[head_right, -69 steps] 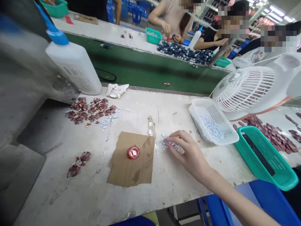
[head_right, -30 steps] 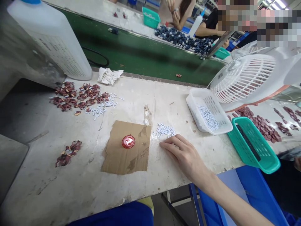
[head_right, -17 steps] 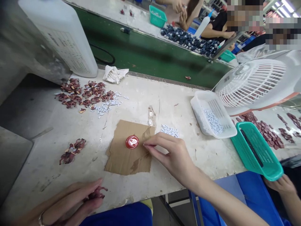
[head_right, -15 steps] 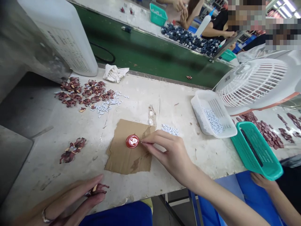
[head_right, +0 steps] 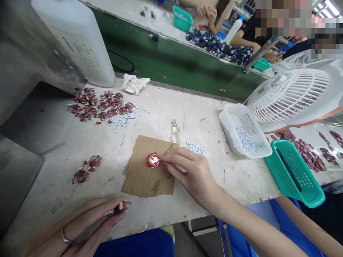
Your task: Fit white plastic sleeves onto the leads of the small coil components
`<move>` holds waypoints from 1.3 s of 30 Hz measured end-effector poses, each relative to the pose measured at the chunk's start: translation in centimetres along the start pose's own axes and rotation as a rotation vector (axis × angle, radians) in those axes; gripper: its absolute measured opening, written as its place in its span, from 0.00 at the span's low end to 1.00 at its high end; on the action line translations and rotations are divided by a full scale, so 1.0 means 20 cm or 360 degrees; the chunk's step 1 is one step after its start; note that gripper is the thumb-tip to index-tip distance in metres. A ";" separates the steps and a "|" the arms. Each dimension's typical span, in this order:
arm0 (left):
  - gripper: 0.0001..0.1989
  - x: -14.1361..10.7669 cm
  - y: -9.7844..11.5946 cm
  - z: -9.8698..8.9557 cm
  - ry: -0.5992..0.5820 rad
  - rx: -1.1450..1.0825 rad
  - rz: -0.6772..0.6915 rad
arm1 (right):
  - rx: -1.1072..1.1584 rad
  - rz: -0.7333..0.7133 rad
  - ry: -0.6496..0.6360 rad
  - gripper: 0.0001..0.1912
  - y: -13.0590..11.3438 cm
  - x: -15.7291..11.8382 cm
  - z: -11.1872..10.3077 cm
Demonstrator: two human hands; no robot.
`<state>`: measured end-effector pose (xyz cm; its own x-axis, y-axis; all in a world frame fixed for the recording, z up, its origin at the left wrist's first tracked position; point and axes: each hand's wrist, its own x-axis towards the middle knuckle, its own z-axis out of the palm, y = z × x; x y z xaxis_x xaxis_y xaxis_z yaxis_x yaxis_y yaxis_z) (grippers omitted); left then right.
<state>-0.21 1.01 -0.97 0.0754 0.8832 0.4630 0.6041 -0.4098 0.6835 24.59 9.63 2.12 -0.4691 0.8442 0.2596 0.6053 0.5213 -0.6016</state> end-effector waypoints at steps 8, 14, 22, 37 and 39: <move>0.05 0.02 0.00 0.02 -0.0001 0.0020 0.0027 | 0.0029 0.0010 0.0075 0.13 0.00 -0.01 0.01; 0.07 0.03 0.02 0.05 -0.0069 -0.0103 -0.0067 | -0.0004 -0.0001 0.0022 0.12 0.01 -0.01 0.02; 0.10 0.05 0.04 0.08 -0.0033 -0.0105 -0.0113 | 0.0418 0.0091 0.0159 0.15 -0.15 -0.04 0.01; 0.09 0.07 0.08 0.09 0.0087 -0.0182 -0.0159 | 0.0719 0.0074 -0.0019 0.15 -0.23 -0.11 0.08; 0.12 0.06 0.10 0.11 0.0148 -0.0205 -0.0260 | 0.0654 0.0015 -0.0054 0.15 -0.23 -0.11 0.08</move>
<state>2.78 1.71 -0.36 -0.0922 0.9177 0.3863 0.4956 -0.2942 0.8172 21.89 5.17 3.08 -0.4897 0.8405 0.2319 0.3054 0.4145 -0.8573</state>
